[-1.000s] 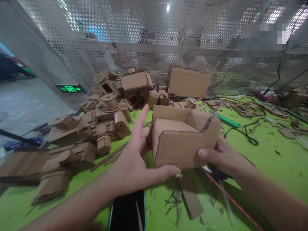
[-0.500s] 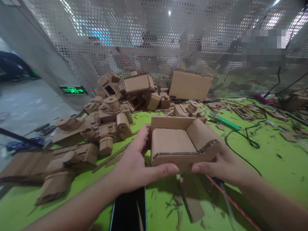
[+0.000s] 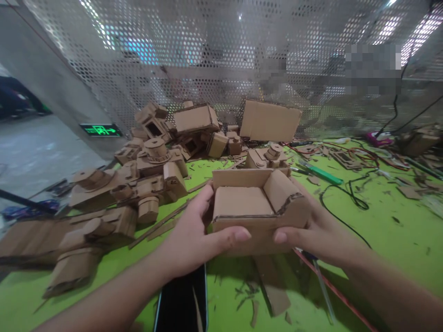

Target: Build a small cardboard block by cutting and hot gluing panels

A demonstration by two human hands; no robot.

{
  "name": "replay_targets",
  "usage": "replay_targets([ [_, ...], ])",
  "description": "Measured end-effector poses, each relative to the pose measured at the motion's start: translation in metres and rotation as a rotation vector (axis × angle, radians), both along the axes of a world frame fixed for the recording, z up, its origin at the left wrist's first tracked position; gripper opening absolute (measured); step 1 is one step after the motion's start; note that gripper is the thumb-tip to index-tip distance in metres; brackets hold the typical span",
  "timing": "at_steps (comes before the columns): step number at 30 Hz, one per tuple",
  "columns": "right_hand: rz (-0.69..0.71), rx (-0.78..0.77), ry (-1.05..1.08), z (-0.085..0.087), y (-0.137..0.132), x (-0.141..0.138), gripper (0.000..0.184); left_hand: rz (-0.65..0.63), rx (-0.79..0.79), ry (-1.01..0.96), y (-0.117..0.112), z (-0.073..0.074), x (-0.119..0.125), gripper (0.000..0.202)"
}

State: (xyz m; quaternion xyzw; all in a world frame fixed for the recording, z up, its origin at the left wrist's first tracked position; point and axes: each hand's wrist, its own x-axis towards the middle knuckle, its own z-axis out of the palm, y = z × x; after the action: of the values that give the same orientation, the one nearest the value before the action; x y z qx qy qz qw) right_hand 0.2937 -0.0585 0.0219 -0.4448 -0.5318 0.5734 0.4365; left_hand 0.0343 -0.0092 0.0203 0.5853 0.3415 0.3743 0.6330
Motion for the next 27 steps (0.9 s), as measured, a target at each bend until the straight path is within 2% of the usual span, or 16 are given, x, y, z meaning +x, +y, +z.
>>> replay_targets([
  [3, 0.025, 0.013, 0.063, -0.003, 0.002, 0.000, 0.098, -0.012, -0.023, -0.042, 0.000, 0.001, 0.001, 0.082],
  [8, 0.008, 0.071, 0.104, -0.006, 0.003, -0.003, 0.071, -0.027, -0.053, -0.083, 0.000, -0.001, 0.001, 0.083],
  [12, 0.010, 0.051, 0.064, -0.007, 0.007, -0.001, 0.074, -0.024, -0.068, -0.113, 0.000, -0.006, 0.002, 0.074],
  [15, 0.008, 0.074, 0.071, -0.011, 0.008, -0.001, 0.073, -0.008, -0.066, -0.115, 0.000, -0.007, 0.002, 0.077],
  [18, -0.016, 0.150, 0.097, -0.014, 0.008, -0.001, 0.065, 0.074, -0.113, -0.104, 0.002, -0.004, 0.003, 0.071],
  [20, 0.000, 0.234, 0.056, -0.012, 0.009, 0.002, 0.062, 0.204, -0.266, -0.169, 0.008, 0.000, 0.003, 0.055],
  [21, 0.003, 0.283, -0.014, -0.010, 0.010, 0.005, 0.059, 0.266, -0.372, -0.226, 0.011, 0.002, 0.004, 0.047],
  [23, -0.012, 0.392, -0.326, -0.001, 0.012, 0.016, 0.050, 0.353, -0.510, -0.354, 0.020, 0.006, 0.003, 0.034],
  [25, -0.007, 0.482, -0.803, 0.009, 0.011, 0.031, 0.039, 0.356, -0.562, -0.432, 0.028, 0.011, 0.001, 0.032],
  [27, 0.042, 0.466, -1.019, 0.015, 0.005, 0.049, 0.029, 0.327, -0.578, -0.463, 0.033, 0.014, -0.002, 0.034],
])
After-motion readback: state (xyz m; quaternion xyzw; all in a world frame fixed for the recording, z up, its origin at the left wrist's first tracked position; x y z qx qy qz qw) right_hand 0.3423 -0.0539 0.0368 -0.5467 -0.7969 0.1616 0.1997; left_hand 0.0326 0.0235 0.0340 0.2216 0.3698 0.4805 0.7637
